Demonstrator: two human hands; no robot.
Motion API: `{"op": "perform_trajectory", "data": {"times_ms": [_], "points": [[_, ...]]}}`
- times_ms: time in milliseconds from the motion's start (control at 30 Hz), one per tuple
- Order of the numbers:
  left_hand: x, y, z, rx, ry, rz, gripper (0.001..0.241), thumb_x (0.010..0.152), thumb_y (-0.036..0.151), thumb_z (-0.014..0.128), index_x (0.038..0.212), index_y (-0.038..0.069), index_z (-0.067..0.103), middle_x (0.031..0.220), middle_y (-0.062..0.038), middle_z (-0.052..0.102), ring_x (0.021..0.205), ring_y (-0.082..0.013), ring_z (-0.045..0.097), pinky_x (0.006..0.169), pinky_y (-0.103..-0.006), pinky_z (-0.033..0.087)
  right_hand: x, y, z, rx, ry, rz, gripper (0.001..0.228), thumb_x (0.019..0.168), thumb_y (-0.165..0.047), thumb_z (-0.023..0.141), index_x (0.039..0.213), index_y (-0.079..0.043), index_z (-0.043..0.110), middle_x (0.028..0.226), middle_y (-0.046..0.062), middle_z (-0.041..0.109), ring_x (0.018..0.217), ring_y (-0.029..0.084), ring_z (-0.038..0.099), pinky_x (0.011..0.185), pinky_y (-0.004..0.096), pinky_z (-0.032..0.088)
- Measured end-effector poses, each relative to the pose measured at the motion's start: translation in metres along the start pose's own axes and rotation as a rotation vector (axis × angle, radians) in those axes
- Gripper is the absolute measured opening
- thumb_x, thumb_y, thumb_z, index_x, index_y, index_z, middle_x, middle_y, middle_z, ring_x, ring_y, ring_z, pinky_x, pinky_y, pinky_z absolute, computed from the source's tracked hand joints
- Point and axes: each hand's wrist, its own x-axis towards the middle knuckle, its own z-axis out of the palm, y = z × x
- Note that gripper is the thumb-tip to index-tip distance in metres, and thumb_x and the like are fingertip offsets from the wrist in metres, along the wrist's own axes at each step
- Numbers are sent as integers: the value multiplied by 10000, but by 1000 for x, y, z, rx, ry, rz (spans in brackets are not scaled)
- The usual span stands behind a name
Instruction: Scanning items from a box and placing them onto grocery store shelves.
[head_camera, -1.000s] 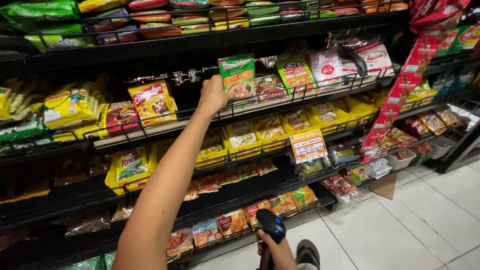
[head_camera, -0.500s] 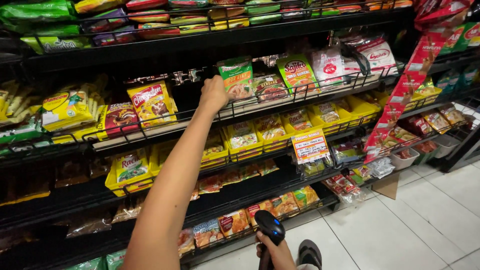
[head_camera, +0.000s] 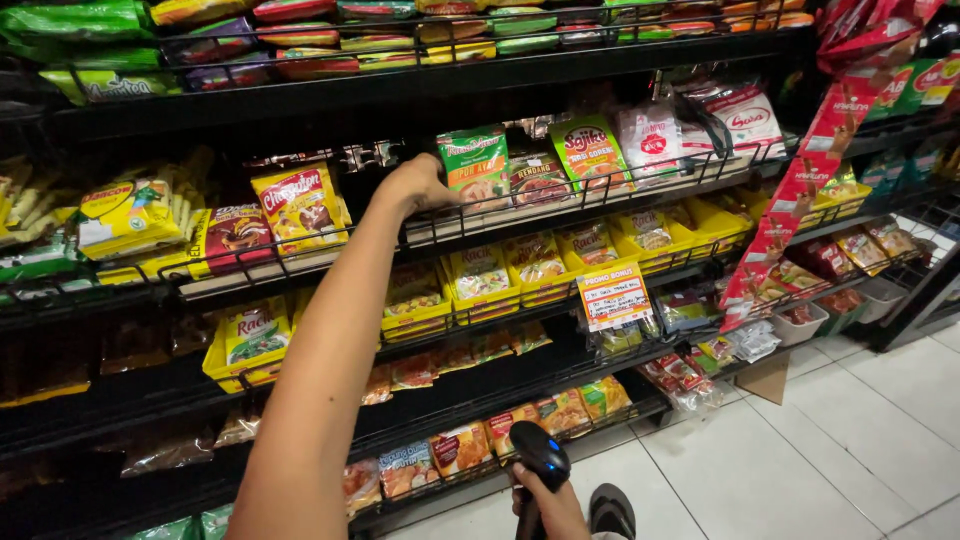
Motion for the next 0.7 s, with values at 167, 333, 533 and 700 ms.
{"op": "perform_trajectory", "data": {"times_ms": [167, 333, 533, 700], "points": [[15, -16, 8, 16, -6, 36, 534, 690, 332, 921, 1097, 21, 766, 1014, -183, 773, 893, -279, 721, 820, -394, 552, -4, -5, 4, -32, 71, 28, 303, 859, -184, 771, 1051, 29, 672, 749, 95, 644, 619, 198, 621, 573, 349, 512], [17, -19, 13, 12, -12, 0, 523, 710, 317, 906, 1104, 3, 766, 994, -176, 776, 874, -259, 727, 811, -398, 560, -3, -4, 4, -11, 65, 13, 296, 852, -179, 770, 1039, 27, 666, 757, 89, 657, 620, 196, 625, 575, 351, 519], [-15, 4, -4, -176, 54, -73, 669, 745, 410, 912, 1172, -58, 697, 1048, -208, 735, 895, -255, 699, 774, -384, 555, -4, -8, 3, -20, 75, 35, 303, 855, -185, 785, 1051, 9, 660, 734, 100, 625, 615, 200, 620, 563, 346, 505], [0, -18, 11, -432, 188, -36, 558, 834, 441, 847, 1127, -5, 680, 953, -151, 727, 741, -189, 696, 656, -383, 568, -12, -16, 11, -71, 156, 89, 368, 853, -206, 783, 1130, -5, 651, 747, 115, 640, 613, 205, 608, 560, 352, 485]]}}
